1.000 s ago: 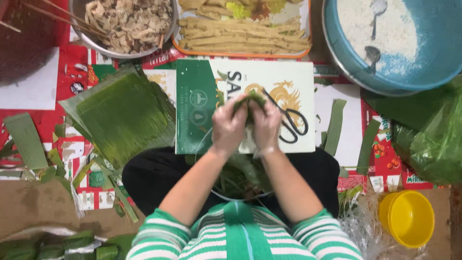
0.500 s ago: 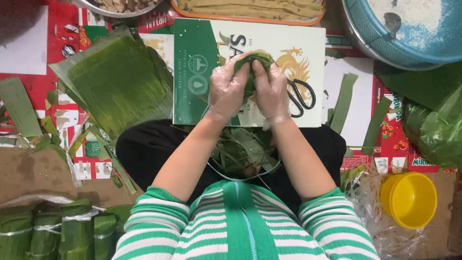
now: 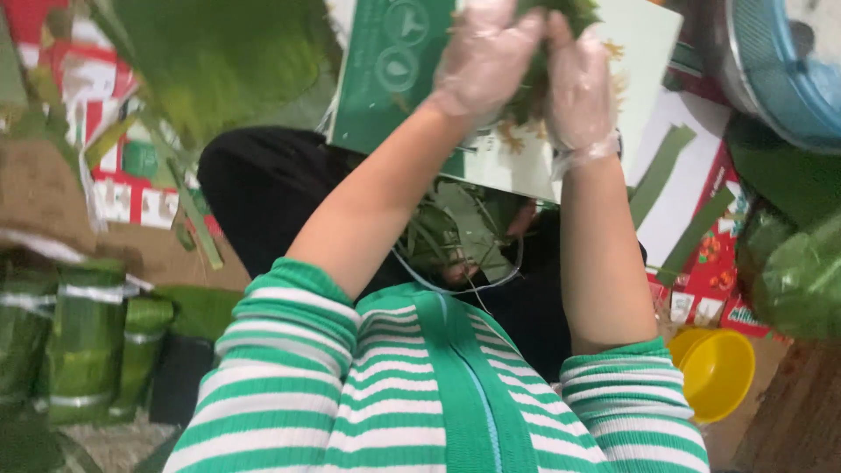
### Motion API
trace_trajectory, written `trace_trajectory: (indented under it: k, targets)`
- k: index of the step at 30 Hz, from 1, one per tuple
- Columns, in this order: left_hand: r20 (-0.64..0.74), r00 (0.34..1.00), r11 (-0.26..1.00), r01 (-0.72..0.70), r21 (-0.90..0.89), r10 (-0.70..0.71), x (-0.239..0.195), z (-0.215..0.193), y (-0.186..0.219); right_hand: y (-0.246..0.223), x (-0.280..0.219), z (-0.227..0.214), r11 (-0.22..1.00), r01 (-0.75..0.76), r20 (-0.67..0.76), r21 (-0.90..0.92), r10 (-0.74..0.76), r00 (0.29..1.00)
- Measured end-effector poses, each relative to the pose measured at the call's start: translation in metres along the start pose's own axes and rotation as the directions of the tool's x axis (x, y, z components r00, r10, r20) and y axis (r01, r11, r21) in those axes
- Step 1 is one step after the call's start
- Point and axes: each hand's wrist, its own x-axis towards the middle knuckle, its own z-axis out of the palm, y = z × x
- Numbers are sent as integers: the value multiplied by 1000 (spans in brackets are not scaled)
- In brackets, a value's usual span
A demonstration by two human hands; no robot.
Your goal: Assembling and wrapping traditional rice cakes using banana leaves, rice, and fillings.
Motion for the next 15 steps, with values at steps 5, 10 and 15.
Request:
trace_trajectory:
  k: [5,10,15]
  targets:
    - [-22,985,934,-171,-312,173,-23,13,-4,-32,-5,16,994,-66,-91,83,73,993]
    - [-64,954,938,-300,-174,294,-43,-2,7,-67,-22,21,997,-71,-122,21,73,990]
    - [-147,963,883,-266,-387,226,-47,-6,13,-81,-24,24,976,-167,-128,142,185,974]
